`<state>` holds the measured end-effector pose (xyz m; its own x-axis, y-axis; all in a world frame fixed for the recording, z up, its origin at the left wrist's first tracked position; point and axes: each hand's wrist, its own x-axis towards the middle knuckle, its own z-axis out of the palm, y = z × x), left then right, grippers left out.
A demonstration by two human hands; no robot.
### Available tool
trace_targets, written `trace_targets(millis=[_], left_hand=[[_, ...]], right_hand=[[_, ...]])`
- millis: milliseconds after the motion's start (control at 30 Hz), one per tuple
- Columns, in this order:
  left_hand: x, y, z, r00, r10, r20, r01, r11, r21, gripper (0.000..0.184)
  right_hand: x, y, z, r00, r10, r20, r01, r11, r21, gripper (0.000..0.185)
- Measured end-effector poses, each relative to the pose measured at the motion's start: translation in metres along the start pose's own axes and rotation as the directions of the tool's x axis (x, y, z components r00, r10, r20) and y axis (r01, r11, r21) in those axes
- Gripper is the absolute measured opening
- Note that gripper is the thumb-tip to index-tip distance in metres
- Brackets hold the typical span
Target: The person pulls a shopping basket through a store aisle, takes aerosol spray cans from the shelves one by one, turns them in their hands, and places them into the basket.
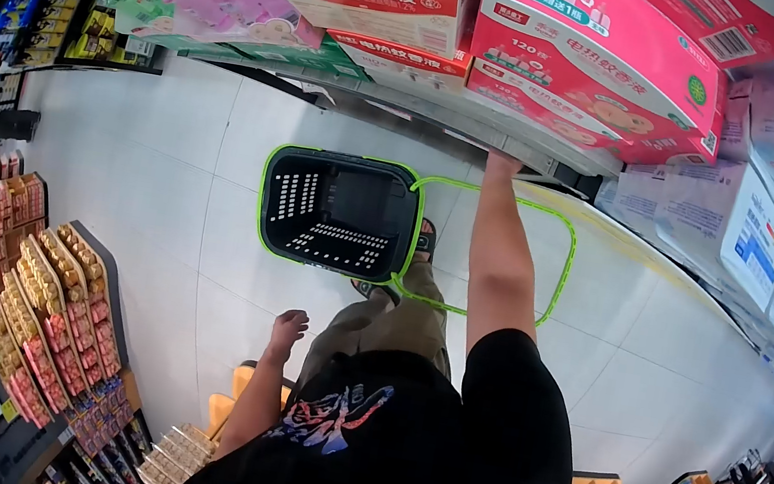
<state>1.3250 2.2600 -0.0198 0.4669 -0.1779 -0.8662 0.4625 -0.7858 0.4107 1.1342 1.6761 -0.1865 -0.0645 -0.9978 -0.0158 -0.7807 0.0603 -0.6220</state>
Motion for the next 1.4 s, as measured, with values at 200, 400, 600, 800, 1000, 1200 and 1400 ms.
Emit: trace_targets(millis=[200, 400, 600, 800, 1000, 1200, 1400], left_hand=[[0.010, 0.011, 0.028, 0.979, 0.139, 0.148, -0.164, 0.971, 0.176, 0.036], [0.010, 0.038, 0.042, 0.965, 0.219, 0.143, -0.243, 0.953, 0.181, 0.036], [0.016, 0.045, 0.031, 0.941, 0.299, 0.156, -0.335, 0.885, 0.323, 0.035], [0.008, 0.099, 0.054, 0.865, 0.436, 0.250, -0.495, 0.823, 0.279, 0.039], [-0.017, 0.160, 0.054, 0.770, 0.586, 0.251, -0.589, 0.805, -0.072, 0.074], [-0.115, 0.219, -0.030, 0.527, 0.559, 0.640, -0.038, 0.768, -0.639, 0.056], [-0.141, 0.207, -0.080, 0.399, 0.824, 0.402, -0.348, 0.542, -0.765, 0.044]], right_hand=[[0.009, 0.002, 0.003, 0.993, 0.109, -0.036, -0.075, 0.852, 0.518, 0.064], [-0.013, -0.003, -0.012, 0.963, 0.201, 0.178, -0.184, 0.011, 0.983, 0.059], [-0.069, -0.013, -0.031, 0.989, 0.066, -0.134, 0.041, 0.746, 0.665, 0.046], [-0.165, -0.064, -0.123, 0.978, -0.193, 0.082, 0.109, 0.799, 0.592, 0.053], [-0.268, -0.160, -0.226, 0.848, -0.204, 0.490, -0.372, 0.431, 0.822, 0.056], [-0.335, -0.238, -0.282, 0.773, -0.491, 0.403, -0.391, 0.133, 0.911, 0.064], [-0.381, -0.297, -0.305, 0.760, -0.539, 0.362, -0.444, -0.026, 0.895, 0.079]])
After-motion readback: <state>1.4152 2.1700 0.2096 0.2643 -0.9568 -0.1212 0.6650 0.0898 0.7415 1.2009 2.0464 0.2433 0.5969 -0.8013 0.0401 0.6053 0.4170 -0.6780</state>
